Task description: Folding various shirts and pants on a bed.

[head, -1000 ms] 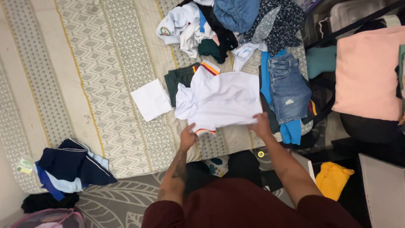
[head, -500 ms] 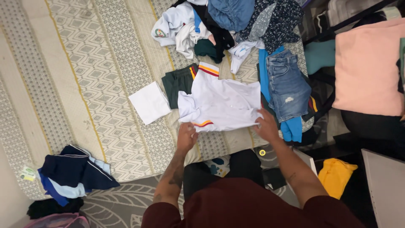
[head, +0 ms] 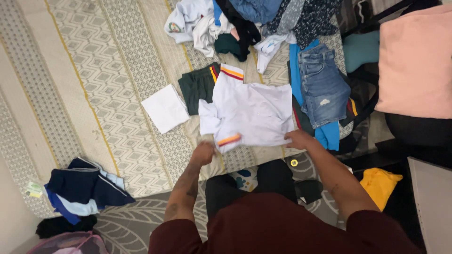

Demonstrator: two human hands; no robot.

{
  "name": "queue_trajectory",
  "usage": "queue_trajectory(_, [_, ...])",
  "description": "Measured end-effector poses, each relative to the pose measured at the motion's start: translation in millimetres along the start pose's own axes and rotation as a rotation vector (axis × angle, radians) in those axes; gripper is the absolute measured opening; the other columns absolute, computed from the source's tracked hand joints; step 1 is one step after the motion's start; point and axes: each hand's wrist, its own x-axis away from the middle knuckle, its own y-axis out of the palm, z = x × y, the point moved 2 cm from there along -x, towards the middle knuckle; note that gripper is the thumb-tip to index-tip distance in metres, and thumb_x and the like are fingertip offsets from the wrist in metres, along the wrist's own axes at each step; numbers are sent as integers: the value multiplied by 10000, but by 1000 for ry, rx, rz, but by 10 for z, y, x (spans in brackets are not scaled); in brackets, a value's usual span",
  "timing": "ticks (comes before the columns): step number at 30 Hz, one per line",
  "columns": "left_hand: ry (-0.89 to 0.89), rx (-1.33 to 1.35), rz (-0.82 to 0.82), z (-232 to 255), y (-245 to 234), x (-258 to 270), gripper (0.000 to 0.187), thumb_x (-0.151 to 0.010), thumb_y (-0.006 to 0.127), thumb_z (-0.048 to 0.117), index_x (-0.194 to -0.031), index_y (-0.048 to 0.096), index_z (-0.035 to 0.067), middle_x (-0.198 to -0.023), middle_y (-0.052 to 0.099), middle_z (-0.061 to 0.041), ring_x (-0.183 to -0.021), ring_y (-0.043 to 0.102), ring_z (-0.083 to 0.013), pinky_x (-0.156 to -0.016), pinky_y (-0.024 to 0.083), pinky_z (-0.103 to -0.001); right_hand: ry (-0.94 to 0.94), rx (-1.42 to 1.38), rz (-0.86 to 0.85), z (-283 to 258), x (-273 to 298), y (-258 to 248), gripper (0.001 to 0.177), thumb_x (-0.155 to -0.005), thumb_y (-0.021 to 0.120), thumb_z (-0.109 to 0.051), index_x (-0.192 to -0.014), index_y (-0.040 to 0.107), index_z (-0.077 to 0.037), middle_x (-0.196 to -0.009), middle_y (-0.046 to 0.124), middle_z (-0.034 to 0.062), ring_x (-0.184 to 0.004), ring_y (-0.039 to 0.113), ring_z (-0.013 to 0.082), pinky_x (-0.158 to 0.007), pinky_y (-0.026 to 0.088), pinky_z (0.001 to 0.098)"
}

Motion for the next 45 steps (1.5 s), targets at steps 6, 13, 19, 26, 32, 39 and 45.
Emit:
queue_trajectory(6, [-455,125,-114,-202,-438,-722,169,-880,594,103,-968,734,140,-1072,700,-96,-1081,648,-289,-913,529,-433,404,-119,440,-447,-380,-998,394,-866,753,-200,-1213,654,-41,-1169,692,204,-1100,648,398,-923,522,473])
queue_trajectory(13, [-347,71,559,-212,-1009,-1810,519,-765,718,134,-1241,530,49,-1130,616,-235,-1050,592,-432,-864,482,-511,-132,72,830,-447,-1043,-1465,457,-815,665,-4,-1268,634,-62,-1306,669,184,-1162,619,414,-996,491,483])
queue_trajectory(19, [-610,-35,122,-774,-193,-1834,224,-900,646,139,-1119,638,184,-974,666,-122,-949,658,-355,-915,462,-519,335,206,540,223,-1484,-1034,229,-867,700,-15,-1065,696,-129,-1096,667,162,-1093,638,374,-951,513,473])
queue_trajectory(26, [-522,-17,482,-376,-745,-1589,234,-834,628,61,-1058,683,98,-1096,651,-199,-1013,609,-403,-877,473,-503,198,-57,1003,-324,-1054,-1196,336,-876,756,-117,-1179,637,-33,-1155,579,234,-1093,558,441,-914,472,511])
queue_trajectory(32, [-226,134,335,287,-551,-838,288,-828,701,58,-1111,655,82,-1167,638,-194,-1100,606,-391,-953,492,-498,39,117,497,-621,-242,-460,406,-749,825,-292,-1028,653,-51,-1060,571,185,-1034,564,388,-907,465,503])
queue_trajectory(39, [-950,544,111,509,-318,-377,551,-799,799,274,-1265,578,81,-999,672,-146,-880,676,-338,-783,533,-440,-50,238,437,-831,407,-65,449,-705,734,-153,-1141,654,-77,-1103,579,145,-1082,553,351,-944,444,521])
queue_trajectory(45, [-769,235,214,376,-304,-368,224,-875,743,283,-1044,743,136,-990,715,-92,-926,688,-317,-779,561,-434,-62,179,453,-737,276,-227,251,-795,680,-99,-1042,638,-99,-1129,600,111,-1128,565,338,-914,449,491])
